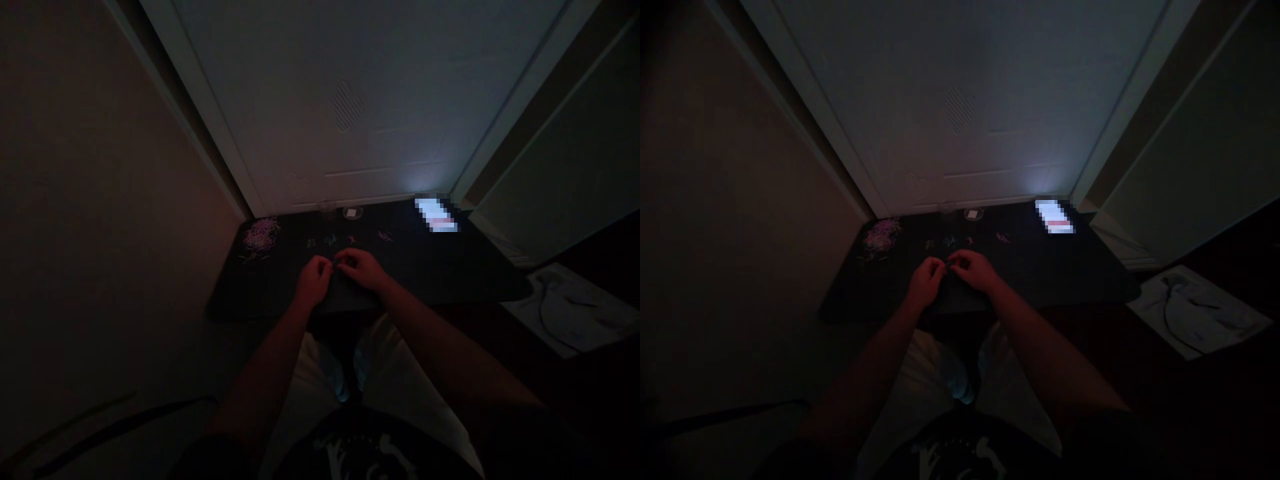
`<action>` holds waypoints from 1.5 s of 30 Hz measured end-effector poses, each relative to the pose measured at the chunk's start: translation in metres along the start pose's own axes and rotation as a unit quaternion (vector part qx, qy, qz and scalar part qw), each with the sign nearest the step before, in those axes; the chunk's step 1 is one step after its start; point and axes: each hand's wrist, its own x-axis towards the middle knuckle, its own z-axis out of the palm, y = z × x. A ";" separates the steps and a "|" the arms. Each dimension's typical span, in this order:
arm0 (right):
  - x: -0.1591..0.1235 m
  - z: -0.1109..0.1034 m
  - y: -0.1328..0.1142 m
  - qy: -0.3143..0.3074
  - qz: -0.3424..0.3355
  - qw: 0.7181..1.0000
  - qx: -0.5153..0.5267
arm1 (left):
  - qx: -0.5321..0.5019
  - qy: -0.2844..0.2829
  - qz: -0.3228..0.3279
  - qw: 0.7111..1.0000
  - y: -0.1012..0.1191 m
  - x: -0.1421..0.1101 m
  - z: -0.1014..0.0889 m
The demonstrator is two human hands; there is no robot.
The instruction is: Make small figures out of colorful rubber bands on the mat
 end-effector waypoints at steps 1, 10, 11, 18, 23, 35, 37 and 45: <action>0.000 0.000 0.000 0.001 0.002 1.000 0.000 | 0.003 -0.001 0.000 1.000 0.000 0.000 0.000; 0.002 0.000 0.004 0.012 -0.013 1.000 -0.013 | 0.020 0.002 -0.015 1.000 0.000 -0.001 0.001; 0.002 0.000 0.004 0.013 -0.011 1.000 -0.013 | 0.020 0.003 -0.015 1.000 0.000 -0.001 0.001; 0.001 -0.001 0.002 0.019 -0.001 1.000 -0.012 | 0.011 0.009 -0.013 1.000 0.002 -0.001 0.000; 0.001 0.000 0.002 0.026 -0.006 1.000 -0.012 | 0.007 0.011 -0.016 1.000 0.003 -0.001 0.000; 0.001 0.000 0.004 0.135 0.008 0.987 -0.084 | 0.008 0.003 -0.018 1.000 0.004 -0.001 0.000; 0.000 -0.005 0.007 0.190 0.035 0.973 -0.123 | 0.008 0.004 -0.021 1.000 0.004 -0.002 0.001; 0.003 -0.073 0.042 0.283 0.179 0.897 -0.289 | 0.001 -0.007 -0.022 1.000 0.004 0.000 0.001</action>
